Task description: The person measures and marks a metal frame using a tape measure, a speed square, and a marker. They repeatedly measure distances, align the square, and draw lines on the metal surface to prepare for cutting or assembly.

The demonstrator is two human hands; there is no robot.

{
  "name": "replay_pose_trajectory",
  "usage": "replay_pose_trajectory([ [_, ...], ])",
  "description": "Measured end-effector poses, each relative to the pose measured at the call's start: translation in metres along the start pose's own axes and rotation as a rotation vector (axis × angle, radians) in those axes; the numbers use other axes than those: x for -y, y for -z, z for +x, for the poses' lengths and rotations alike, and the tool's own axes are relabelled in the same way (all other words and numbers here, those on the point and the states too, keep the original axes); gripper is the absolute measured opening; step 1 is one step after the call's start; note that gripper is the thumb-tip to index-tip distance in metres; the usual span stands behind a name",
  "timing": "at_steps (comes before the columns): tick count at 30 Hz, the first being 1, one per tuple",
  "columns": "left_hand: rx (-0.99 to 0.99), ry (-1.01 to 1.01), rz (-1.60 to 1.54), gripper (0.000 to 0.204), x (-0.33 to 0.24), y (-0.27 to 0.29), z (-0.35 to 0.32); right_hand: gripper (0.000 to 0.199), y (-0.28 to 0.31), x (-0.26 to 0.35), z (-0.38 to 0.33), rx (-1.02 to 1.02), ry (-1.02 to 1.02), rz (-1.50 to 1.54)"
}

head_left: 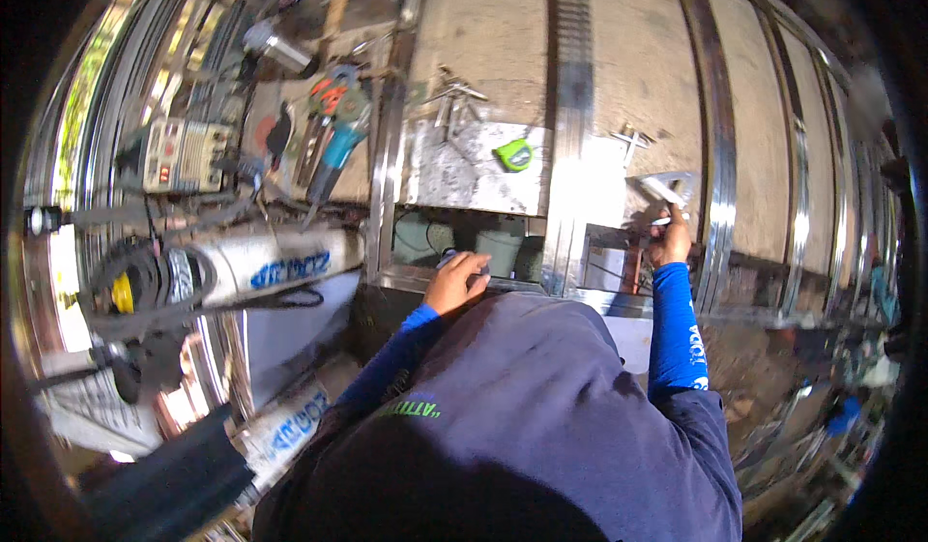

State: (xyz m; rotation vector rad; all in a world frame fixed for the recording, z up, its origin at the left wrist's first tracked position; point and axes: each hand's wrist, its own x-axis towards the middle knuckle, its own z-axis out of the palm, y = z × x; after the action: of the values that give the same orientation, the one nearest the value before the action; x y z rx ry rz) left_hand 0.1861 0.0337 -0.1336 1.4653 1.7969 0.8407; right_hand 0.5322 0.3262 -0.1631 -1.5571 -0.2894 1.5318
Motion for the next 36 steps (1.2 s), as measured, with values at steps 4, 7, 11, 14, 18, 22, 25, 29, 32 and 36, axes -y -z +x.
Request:
replay_pose_trajectory([
  [4, -0.173, 0.094, -0.104, 0.038, -0.019, 0.028, 0.010, 0.027, -0.048, 0.006, -0.011, 0.199, -0.032, -0.222],
  [7, -0.238, 0.214, -0.099, 0.033, -0.013, 0.040, 0.022, 0.024, -0.067, -0.011, -0.036, 0.368, 0.051, -0.249],
  [11, -0.325, 0.279, -0.117, 0.026, 0.020, 0.047, 0.064, 0.019, -0.066, -0.030, -0.073, 0.392, 0.187, -0.225],
  [14, -0.336, 0.255, 0.010, 0.025, 0.049, 0.061, 0.127, 0.021, -0.046, -0.022, -0.098, 0.581, 0.271, -0.145],
  [18, -0.389, 0.143, 0.258, 0.028, 0.072, 0.081, 0.227, 0.022, -0.019, -0.002, -0.120, 0.256, 0.278, -0.209],
  [22, -0.281, 0.252, 0.497, 0.038, 0.087, 0.089, 0.299, 0.023, 0.006, 0.003, -0.139, 0.117, 0.245, -0.058],
  [25, -0.156, 0.330, 0.537, 0.031, 0.094, 0.101, 0.322, 0.020, 0.012, -0.004, -0.152, 0.109, 0.294, -0.070],
  [29, -0.100, 0.153, 0.657, 0.022, 0.091, 0.119, 0.312, 0.016, -0.002, -0.012, -0.164, 0.208, 0.225, -0.285],
  [32, -0.172, -0.099, 0.689, 0.021, 0.082, 0.137, 0.284, 0.017, -0.033, -0.021, -0.162, 0.311, 0.405, -0.719],
  [36, -0.069, 0.126, 0.083, 0.018, 0.058, 0.162, 0.238, 0.033, -0.088, -0.034, -0.156, 0.608, 0.776, -1.218],
])
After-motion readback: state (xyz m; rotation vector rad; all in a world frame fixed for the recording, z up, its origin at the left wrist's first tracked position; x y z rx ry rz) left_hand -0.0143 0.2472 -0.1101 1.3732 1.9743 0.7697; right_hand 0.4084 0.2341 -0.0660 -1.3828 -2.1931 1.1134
